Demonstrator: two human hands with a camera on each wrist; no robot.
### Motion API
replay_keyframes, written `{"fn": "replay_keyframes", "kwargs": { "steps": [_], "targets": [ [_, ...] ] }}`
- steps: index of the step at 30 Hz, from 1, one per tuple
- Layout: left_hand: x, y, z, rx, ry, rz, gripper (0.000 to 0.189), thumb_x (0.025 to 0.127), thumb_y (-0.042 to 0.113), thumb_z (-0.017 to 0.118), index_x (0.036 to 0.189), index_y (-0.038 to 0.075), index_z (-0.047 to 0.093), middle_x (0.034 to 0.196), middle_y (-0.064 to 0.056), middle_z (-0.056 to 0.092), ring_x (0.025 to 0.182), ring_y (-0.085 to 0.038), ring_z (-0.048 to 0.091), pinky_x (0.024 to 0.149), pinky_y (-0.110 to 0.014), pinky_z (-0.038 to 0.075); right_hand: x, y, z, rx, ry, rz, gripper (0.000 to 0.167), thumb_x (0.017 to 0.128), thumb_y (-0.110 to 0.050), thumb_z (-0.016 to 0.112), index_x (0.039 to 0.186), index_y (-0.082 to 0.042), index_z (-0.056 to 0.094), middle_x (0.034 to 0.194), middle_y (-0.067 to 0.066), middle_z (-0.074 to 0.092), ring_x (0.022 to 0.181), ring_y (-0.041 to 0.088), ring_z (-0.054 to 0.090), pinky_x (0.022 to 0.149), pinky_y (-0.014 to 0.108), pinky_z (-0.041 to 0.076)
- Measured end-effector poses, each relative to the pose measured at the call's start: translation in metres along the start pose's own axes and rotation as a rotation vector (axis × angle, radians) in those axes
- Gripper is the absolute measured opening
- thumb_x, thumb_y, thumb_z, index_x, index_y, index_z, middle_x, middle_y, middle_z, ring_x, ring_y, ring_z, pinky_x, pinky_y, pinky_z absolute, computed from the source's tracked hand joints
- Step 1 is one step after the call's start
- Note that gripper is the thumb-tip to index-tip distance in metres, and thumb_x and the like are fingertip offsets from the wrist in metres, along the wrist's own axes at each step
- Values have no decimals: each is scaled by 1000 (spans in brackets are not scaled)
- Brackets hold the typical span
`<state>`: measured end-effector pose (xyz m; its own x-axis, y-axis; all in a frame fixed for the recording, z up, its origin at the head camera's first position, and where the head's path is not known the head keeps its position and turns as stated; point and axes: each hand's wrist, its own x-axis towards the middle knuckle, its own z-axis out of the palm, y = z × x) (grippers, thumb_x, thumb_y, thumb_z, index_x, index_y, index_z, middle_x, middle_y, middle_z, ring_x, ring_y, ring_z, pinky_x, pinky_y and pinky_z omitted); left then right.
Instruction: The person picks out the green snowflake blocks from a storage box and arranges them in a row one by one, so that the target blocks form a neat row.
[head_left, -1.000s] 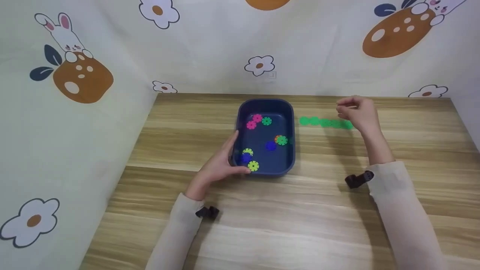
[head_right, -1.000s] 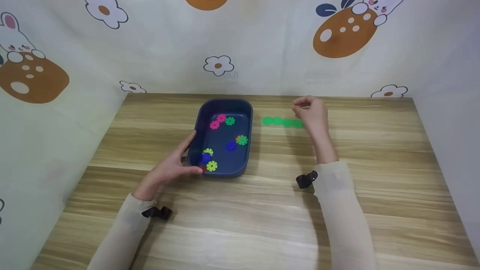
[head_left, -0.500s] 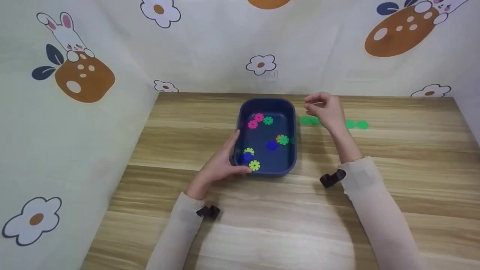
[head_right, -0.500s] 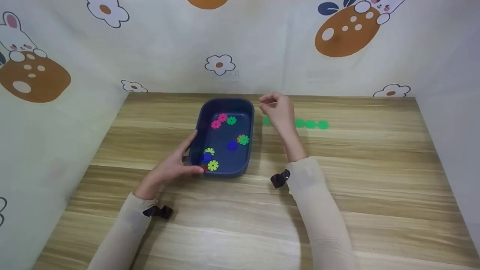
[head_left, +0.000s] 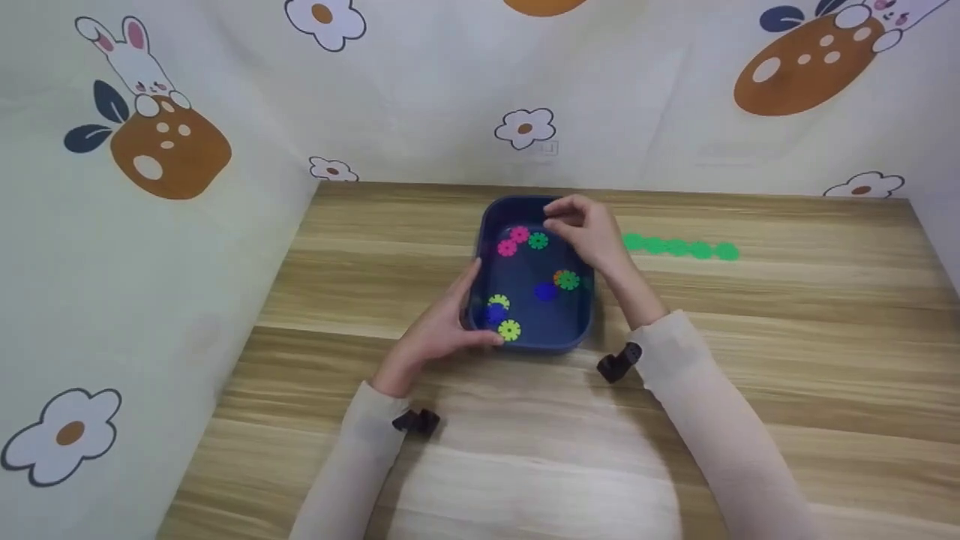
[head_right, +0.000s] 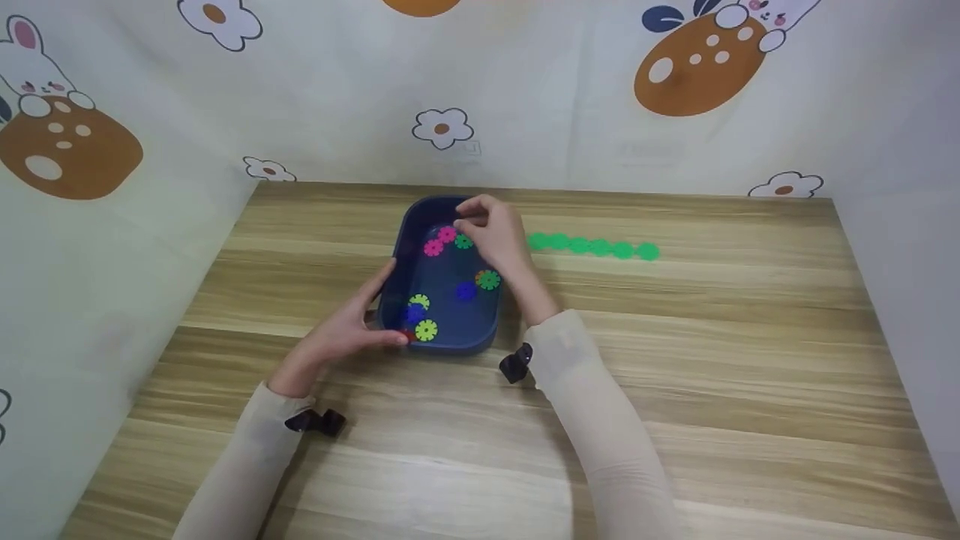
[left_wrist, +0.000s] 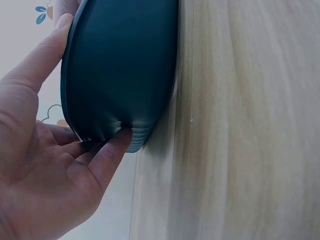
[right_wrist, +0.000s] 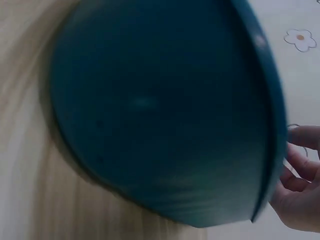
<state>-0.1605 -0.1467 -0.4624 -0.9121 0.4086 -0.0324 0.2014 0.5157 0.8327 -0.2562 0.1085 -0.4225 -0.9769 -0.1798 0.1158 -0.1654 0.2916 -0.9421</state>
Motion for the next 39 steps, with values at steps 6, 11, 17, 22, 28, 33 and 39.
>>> {"fn": "replay_keyframes", "kwargs": {
  "steps": [6, 11, 17, 22, 28, 33, 39],
  "targets": [
    [-1, -1, 1, -22, -4, 3, 116, 73, 29, 87, 157, 16, 8, 160, -6, 10, 144, -20, 14, 115, -40, 15, 3, 7, 21, -124, -96, 60, 29, 97, -14, 59, 122, 2, 61, 122, 17, 61, 111, 28, 57, 96, 38, 45],
    [1, -1, 1, -29, -7, 19, 116, 73, 30, 86, 157, 14, 8, 160, -7, 8, 144, -20, 12, 115, -38, 14, 9, 17, 33, -332, -179, 134, 38, 99, -13, 55, 134, 2, 52, 133, 21, 52, 119, 32, 50, 100, 42, 40],
    [2, -1, 1, -18, -3, 11, 116, 72, 30, 87, 157, 15, 8, 160, -6, 9, 144, -21, 12, 115, -40, 15, 13, 24, 41, -534, -254, 149, 43, 89, -14, 70, 127, 5, 59, 129, 22, 52, 121, 34, 47, 105, 42, 35],
    [-1, -1, 1, -20, 7, -4, 116, 72, 31, 87, 157, 17, 10, 160, -5, 11, 144, -22, 13, 115, -40, 16, 11, 27, 45, -592, -259, 86, 33, 83, -7, 76, 113, 2, 68, 115, 18, 56, 112, 32, 50, 100, 41, 38],
    [-1, -3, 2, -8, 13, -9, 115, 72, 29, 87, 157, 18, 10, 160, -5, 12, 144, -23, 14, 115, -41, 16, 10, 29, 47, -593, -262, 59, 30, 81, -4, 77, 109, -1, 68, 106, 14, 59, 103, 30, 53, 94, 41, 42],
    [-1, -1, 1, -11, 9, -6, 115, 72, 29, 87, 157, 18, 10, 160, -6, 11, 144, -24, 14, 115, -42, 16, 11, 29, 48, -601, -282, 44, 26, 81, -1, 75, 106, 0, 69, 96, 13, 65, 91, 26, 58, 85, 38, 48],
    [-1, 0, 1, -32, 6, -21, 115, 72, 27, 87, 157, 18, 10, 160, -5, 10, 144, -23, 13, 115, -40, 15, 11, 28, 48, -569, -295, 57, 18, 80, -2, 76, 98, -3, 69, 92, 10, 66, 87, 23, 59, 80, 36, 50]
  ]
}}
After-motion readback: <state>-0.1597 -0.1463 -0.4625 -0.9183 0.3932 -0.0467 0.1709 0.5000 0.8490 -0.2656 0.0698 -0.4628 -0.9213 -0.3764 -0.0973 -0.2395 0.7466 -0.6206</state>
